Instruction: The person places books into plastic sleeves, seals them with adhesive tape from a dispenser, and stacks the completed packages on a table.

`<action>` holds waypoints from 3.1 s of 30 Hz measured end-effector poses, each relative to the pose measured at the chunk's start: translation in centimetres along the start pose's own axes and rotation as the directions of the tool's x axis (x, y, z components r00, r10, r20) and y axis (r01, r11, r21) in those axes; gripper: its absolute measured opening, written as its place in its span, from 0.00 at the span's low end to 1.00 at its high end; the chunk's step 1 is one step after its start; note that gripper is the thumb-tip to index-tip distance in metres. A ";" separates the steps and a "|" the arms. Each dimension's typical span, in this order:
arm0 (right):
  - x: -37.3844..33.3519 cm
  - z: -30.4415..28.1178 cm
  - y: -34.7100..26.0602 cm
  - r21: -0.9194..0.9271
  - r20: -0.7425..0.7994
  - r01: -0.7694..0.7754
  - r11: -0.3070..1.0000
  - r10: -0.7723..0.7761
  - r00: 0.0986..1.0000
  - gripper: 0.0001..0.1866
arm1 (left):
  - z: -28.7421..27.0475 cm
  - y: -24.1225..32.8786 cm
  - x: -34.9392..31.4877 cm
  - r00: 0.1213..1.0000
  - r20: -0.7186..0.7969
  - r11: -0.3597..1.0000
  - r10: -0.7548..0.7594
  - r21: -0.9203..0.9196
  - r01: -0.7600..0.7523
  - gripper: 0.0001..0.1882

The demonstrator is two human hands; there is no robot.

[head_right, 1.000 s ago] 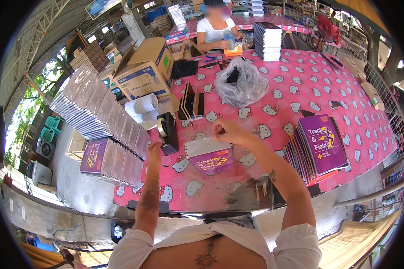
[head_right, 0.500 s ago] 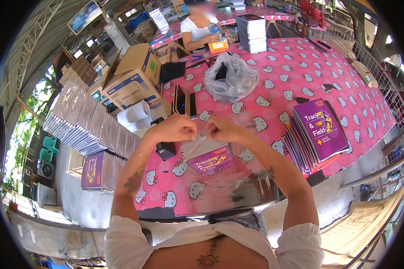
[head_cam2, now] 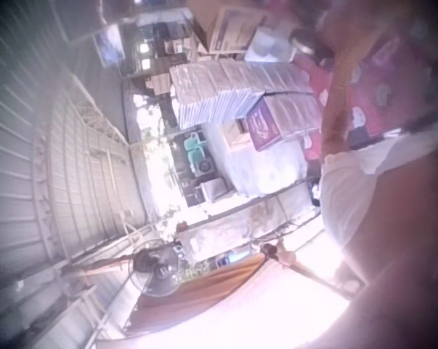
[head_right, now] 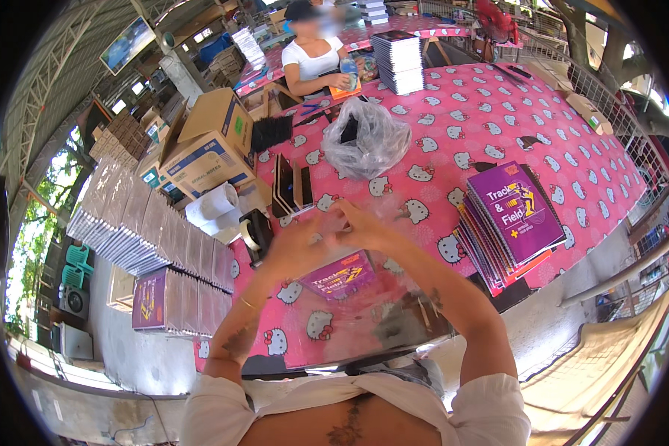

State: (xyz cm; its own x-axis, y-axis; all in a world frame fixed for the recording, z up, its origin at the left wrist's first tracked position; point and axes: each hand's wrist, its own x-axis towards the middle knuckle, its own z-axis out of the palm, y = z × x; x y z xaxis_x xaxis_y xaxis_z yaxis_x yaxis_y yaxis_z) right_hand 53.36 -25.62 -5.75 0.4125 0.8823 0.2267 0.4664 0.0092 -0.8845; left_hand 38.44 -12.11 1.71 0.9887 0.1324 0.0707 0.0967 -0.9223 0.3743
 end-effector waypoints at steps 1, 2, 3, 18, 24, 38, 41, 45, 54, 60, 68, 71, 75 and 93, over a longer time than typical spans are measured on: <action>-0.3 0.5 -1.5 0.054 -0.139 0.107 0.993 -0.099 0.985 0.25 | 0.7 -0.1 -2.0 0.999 -0.019 0.999 -0.032 -0.004 0.032 0.46; -2.1 0.6 -3.0 -0.084 -0.213 0.199 0.976 -0.213 0.953 0.24 | 1.9 -0.2 -4.0 0.966 -0.228 0.950 0.126 0.308 -0.052 0.48; -3.9 0.3 -5.9 -0.235 -0.273 0.289 0.928 -0.349 0.897 0.24 | 1.7 0.2 -4.9 0.929 -0.324 0.921 0.178 0.388 -0.041 0.48; -9.0 4.0 6.0 0.802 0.081 -0.235 0.549 0.290 0.954 0.40 | 14.0 -8.9 -17.2 0.796 -0.184 0.639 -0.576 -0.709 0.298 0.42; -6.1 0.3 -2.4 0.556 0.176 -0.131 0.821 0.037 0.984 0.32 | 5.7 -0.7 -10.5 0.815 -0.461 0.684 -0.351 -0.720 -0.113 0.32; -3.4 3.1 -11.9 -0.639 0.068 0.286 0.714 -0.318 0.946 0.14 | 8.0 -22.3 -12.3 0.560 0.044 0.161 -0.827 -0.937 0.311 0.13; -4.3 4.7 -15.1 -0.668 -0.006 0.371 0.645 -0.503 0.864 0.13 | 8.3 -25.2 -14.4 0.573 0.080 0.116 -0.815 -0.948 0.298 0.10; -4.9 5.1 -15.9 -0.662 0.054 0.294 0.690 -0.348 0.936 0.13 | 13.0 -22.7 -12.8 0.437 -0.561 0.617 -0.703 -0.787 -0.018 0.12; -3.5 6.2 -15.5 -0.616 0.029 0.214 0.758 -0.249 0.968 0.20 | 3.4 -17.2 -14.6 0.683 -0.382 0.732 -0.623 0.023 0.681 0.10; -2.0 6.6 -16.5 -0.672 0.149 0.211 0.710 -0.150 0.978 0.22 | -1.3 -8.8 -9.8 0.923 -0.384 0.447 -0.013 -0.828 -0.338 0.17; -4.6 2.9 -14.3 -0.607 0.285 0.425 0.672 -0.314 0.905 0.17 | -4.3 -8.3 -8.5 0.909 -0.330 0.794 0.256 -0.465 -0.392 0.08; -7.2 -0.5 -15.1 -0.614 -0.175 0.336 0.714 -0.538 0.825 0.21 | -5.0 -7.6 -9.4 0.918 -0.336 0.853 0.209 -0.396 -0.339 0.09; -8.9 -2.4 -4.0 -0.161 -0.311 0.122 0.979 -0.168 0.935 0.27 | -3.7 -4.3 -6.0 0.879 -0.338 0.896 0.336 -0.174 -0.410 0.09; -5.0 1.4 -0.7 -0.096 0.103 0.412 0.906 -0.403 0.909 0.32 | 3.8 -4.6 -3.3 0.895 -0.443 0.927 -0.041 -0.350 -0.131 0.44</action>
State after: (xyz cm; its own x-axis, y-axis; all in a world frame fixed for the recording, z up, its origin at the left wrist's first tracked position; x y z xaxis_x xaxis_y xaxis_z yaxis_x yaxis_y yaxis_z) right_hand 49.87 -29.32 -6.84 0.1062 0.8472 0.5205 0.6675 0.3272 -0.6688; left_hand 35.15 -9.71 -3.74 0.8305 0.3173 0.4579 -0.0802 -0.7454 0.6618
